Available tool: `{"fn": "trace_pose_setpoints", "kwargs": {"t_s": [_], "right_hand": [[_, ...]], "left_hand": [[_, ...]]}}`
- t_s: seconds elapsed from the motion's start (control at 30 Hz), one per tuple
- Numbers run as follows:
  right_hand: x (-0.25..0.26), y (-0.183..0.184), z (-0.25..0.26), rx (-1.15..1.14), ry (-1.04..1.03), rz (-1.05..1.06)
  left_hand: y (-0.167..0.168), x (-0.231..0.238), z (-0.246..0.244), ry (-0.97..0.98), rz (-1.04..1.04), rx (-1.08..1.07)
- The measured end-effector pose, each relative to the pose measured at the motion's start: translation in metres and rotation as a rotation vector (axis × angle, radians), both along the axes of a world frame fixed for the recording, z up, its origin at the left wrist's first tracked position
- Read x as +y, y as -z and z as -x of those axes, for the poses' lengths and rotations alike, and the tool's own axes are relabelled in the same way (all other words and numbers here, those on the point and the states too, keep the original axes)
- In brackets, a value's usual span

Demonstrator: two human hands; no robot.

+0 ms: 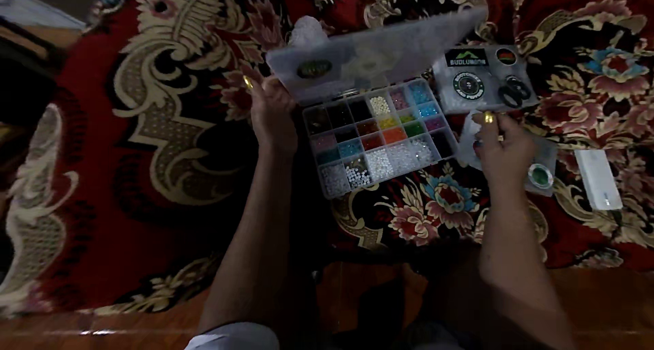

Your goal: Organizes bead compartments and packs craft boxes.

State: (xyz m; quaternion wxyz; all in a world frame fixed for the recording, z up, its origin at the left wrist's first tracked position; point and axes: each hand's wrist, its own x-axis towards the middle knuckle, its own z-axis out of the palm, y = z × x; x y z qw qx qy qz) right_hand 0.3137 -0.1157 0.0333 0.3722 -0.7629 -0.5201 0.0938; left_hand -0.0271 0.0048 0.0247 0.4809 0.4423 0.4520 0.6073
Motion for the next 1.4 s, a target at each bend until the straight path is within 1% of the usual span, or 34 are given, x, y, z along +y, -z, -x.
{"fn": "trace_pose_setpoints", "kwargs": {"t_s": [0.07, 0.13, 0.2, 0.23, 0.27, 0.33, 0.37, 0.4, 0.43, 0.47, 0.5, 0.53, 0.57, 0.63, 0.73, 0.8, 0.87, 0.97, 1.03, 1.13, 1.23, 1.4], "right_hand": [[-0.001, -0.002, -0.002, 0.065, 0.040, -0.020], [-0.003, -0.005, -0.007, 0.127, 0.070, -0.034], [-0.005, -0.005, -0.012, 0.140, 0.076, -0.035], [-0.005, -0.006, -0.014, 0.118, 0.065, -0.016], [-0.005, -0.007, -0.014, 0.080, 0.036, 0.011], [-0.004, -0.006, -0.015, -0.004, -0.042, 0.079], [-0.003, -0.007, -0.013, -0.044, -0.084, 0.126], [-0.003, -0.009, -0.010, -0.073, -0.129, 0.172], [-0.003, -0.011, -0.008, -0.095, -0.178, 0.224], [-0.002, -0.011, -0.006, -0.111, -0.227, 0.278], [-0.002, -0.010, -0.004, -0.117, -0.273, 0.327], [-0.002, -0.008, -0.003, -0.122, -0.311, 0.360], [-0.001, -0.006, -0.002, -0.124, -0.337, 0.372], [-0.001, -0.008, 0.005, -0.115, -0.350, 0.396], [-0.002, -0.009, 0.015, -0.118, -0.334, 0.385], [-0.003, -0.007, 0.021, -0.148, -0.365, 0.373], [-0.002, -0.005, 0.025, -0.193, -0.392, 0.402], [0.000, -0.001, 0.031, -0.211, -0.397, 0.412], [0.000, -0.002, 0.034, -0.208, -0.427, 0.435], [-0.001, -0.002, 0.039, -0.218, -0.448, 0.468], [-0.002, -0.002, 0.042, -0.261, -0.414, 0.484], [0.002, 0.005, 0.052, -0.300, -0.363, 0.462]], "left_hand": [[-0.003, -0.003, 0.006, 0.067, -0.066, 0.018], [-0.006, -0.005, 0.011, 0.146, -0.077, 0.050], [-0.008, -0.009, 0.014, 0.177, -0.088, 0.141], [-0.011, -0.013, 0.015, 0.178, -0.073, 0.235], [-0.013, -0.016, 0.016, 0.164, -0.047, 0.382], [-0.021, -0.027, 0.018, 0.134, 0.043, 0.807], [-0.024, -0.034, 0.016, 0.132, 0.105, 0.986], [-0.027, -0.042, 0.013, 0.153, 0.195, 1.109], [-0.029, -0.049, 0.009, 0.210, 0.316, 1.184], [-0.032, -0.054, 0.006, 0.306, 0.442, 1.203], [-0.032, -0.056, 0.003, 0.420, 0.543, 1.170], [-0.030, -0.056, 0.001, 0.512, 0.593, 1.115], [-0.027, -0.055, -0.001, 0.549, 0.588, 1.066], [-0.021, -0.054, -0.005, 0.490, 0.507, 1.014], [-0.015, -0.048, -0.009, 0.331, 0.396, 0.931], [-0.010, -0.042, -0.010, 0.333, 0.329, 0.887], [-0.003, -0.037, -0.008, 0.418, 0.243, 0.877], [0.002, -0.034, -0.003, 0.570, 0.163, 0.970], [0.005, -0.036, -0.001, 0.613, 0.127, 1.046], [0.008, -0.042, 0.002, 0.607, 0.068, 1.111], [0.011, -0.042, 0.000, 0.613, 0.052, 1.178], [0.020, -0.039, -0.003, 0.562, 0.026, 1.250]]}}
